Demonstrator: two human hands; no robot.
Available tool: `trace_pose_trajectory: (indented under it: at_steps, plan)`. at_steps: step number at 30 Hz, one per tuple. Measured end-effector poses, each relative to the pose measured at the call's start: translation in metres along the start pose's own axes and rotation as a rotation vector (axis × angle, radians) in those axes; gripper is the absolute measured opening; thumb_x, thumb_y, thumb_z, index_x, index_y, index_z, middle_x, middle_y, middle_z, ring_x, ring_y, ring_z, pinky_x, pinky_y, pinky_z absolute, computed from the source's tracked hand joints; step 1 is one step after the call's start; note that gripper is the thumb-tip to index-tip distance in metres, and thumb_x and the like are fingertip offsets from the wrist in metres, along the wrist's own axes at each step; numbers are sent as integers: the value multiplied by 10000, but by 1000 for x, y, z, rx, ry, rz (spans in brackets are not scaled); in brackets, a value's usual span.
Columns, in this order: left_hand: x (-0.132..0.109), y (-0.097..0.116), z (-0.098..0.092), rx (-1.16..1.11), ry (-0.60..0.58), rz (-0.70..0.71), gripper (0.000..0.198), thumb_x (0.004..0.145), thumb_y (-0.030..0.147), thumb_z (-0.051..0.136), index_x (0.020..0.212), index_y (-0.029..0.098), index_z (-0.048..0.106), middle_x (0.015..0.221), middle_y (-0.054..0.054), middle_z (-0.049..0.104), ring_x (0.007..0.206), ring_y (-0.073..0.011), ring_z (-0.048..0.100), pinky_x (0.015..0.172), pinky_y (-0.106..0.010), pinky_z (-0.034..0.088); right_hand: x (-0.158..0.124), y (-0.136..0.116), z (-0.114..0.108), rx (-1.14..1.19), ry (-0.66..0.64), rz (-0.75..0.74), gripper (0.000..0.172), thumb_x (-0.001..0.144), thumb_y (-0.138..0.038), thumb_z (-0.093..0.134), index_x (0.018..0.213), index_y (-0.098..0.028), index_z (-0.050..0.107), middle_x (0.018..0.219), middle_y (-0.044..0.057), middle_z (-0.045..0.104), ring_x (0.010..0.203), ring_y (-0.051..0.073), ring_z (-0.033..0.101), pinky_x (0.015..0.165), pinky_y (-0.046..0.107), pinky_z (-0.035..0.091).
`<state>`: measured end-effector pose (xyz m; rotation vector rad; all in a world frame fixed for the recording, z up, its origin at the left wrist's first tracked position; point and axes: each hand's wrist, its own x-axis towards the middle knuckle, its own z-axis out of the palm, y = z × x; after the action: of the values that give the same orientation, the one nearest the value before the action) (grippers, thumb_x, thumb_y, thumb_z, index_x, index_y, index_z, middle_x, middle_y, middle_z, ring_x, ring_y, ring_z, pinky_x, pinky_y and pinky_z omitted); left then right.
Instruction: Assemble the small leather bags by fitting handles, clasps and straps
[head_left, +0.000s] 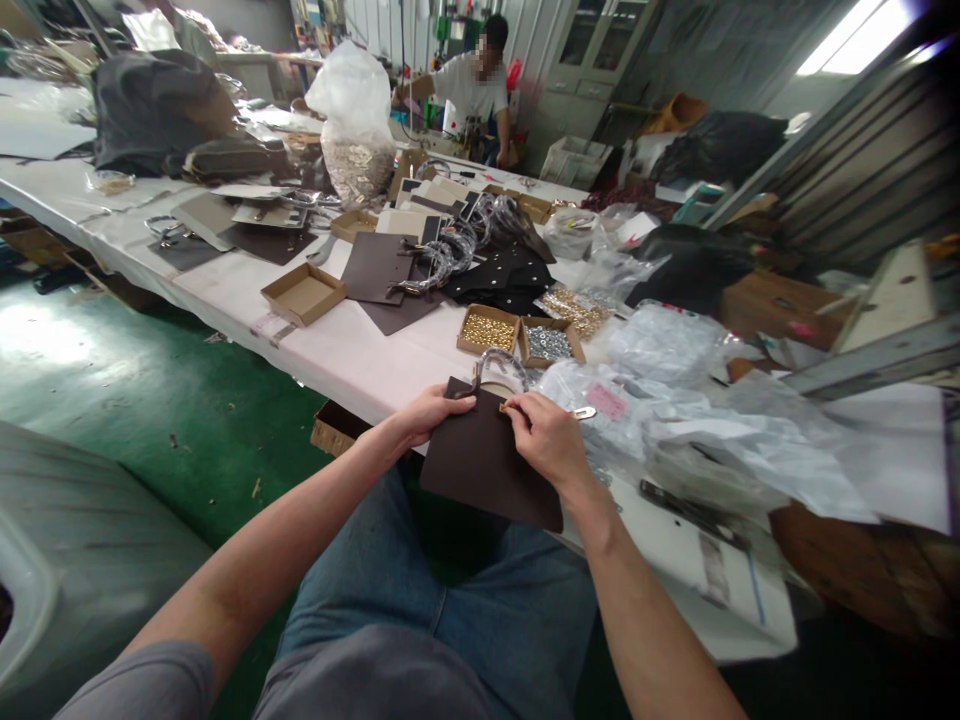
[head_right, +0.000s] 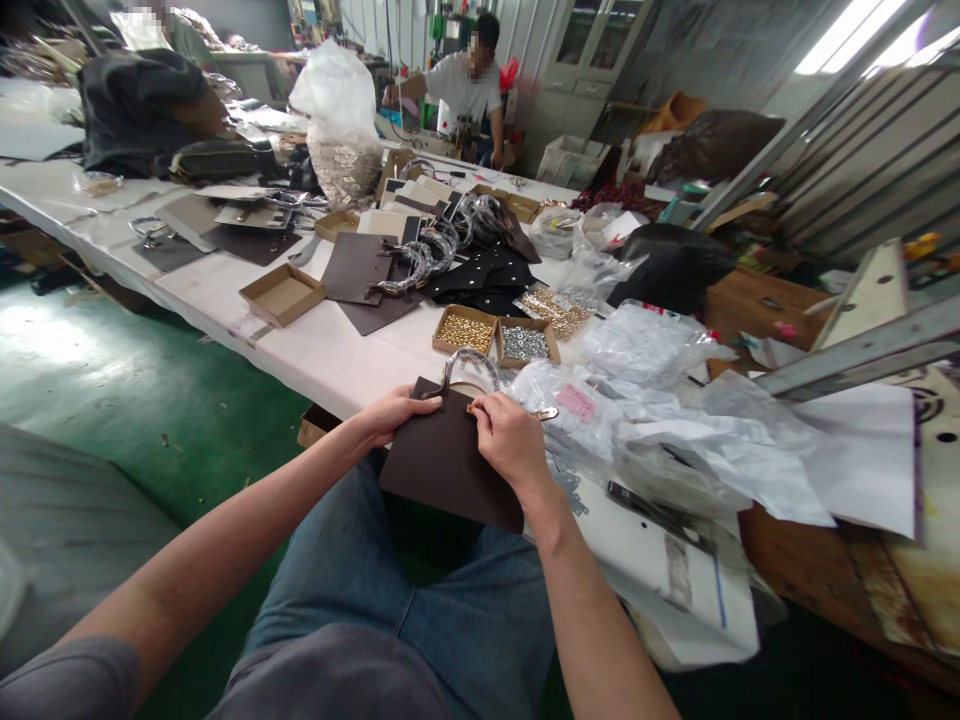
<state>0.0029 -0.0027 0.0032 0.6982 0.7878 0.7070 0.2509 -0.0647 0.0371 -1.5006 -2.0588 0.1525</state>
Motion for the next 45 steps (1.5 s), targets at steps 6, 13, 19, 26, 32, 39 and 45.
trace_pose_trajectory:
  at_steps: [6,13,19,26,32,39,45]
  plan:
    - [1,0,-2,17,5,3,539,694,387,1119,1074,128,838,998,-134,857,820,-223,798,825,-326,638,6,5,-2,49,-71,-62,231,1145,-295,554,1137,-283,785,1146,96,832,1100,319,768,1005,467,608]
    - [3,-2,-3,9,-2,-5,525,710,375,1104,1089,126,839,1007,-137,859,825,-228,802,810,-321,638,4,1,1,74,24,21,219,1152,-378,597,1105,-280,787,1125,89,836,1053,311,782,974,458,595]
    - [7,-4,-5,5,4,-11,531,710,368,1104,1106,133,840,1031,-143,866,840,-236,812,808,-323,645,1,3,2,125,-3,-12,234,1168,-396,576,1129,-295,783,1136,92,830,1091,318,780,1008,467,604]
    - [5,-4,-6,13,-6,-4,553,700,395,1107,1103,133,834,1019,-136,860,831,-234,804,803,-325,632,2,4,-1,120,-34,-9,214,1163,-388,586,1125,-297,776,1139,86,832,1079,312,782,1000,464,607]
    - [0,-4,-7,32,-43,24,609,696,435,1116,1142,135,829,1023,-128,860,826,-224,799,802,-316,623,3,4,-6,121,-46,1,197,1144,-358,599,1107,-291,781,1126,83,841,1053,316,788,987,479,605]
    - [-8,-4,-9,-74,-91,-3,572,701,373,1118,1126,134,820,1027,-130,864,835,-227,810,840,-328,646,-7,-9,-15,255,69,119,192,1131,-410,647,1089,-297,797,1122,76,853,1060,323,802,988,478,623]
    - [-3,-7,-11,-115,-122,-14,576,715,352,1113,1159,130,820,1071,-148,870,869,-244,834,868,-339,662,-9,-13,-21,267,117,134,179,1122,-395,660,1086,-298,805,1127,76,854,1066,326,802,996,481,625]
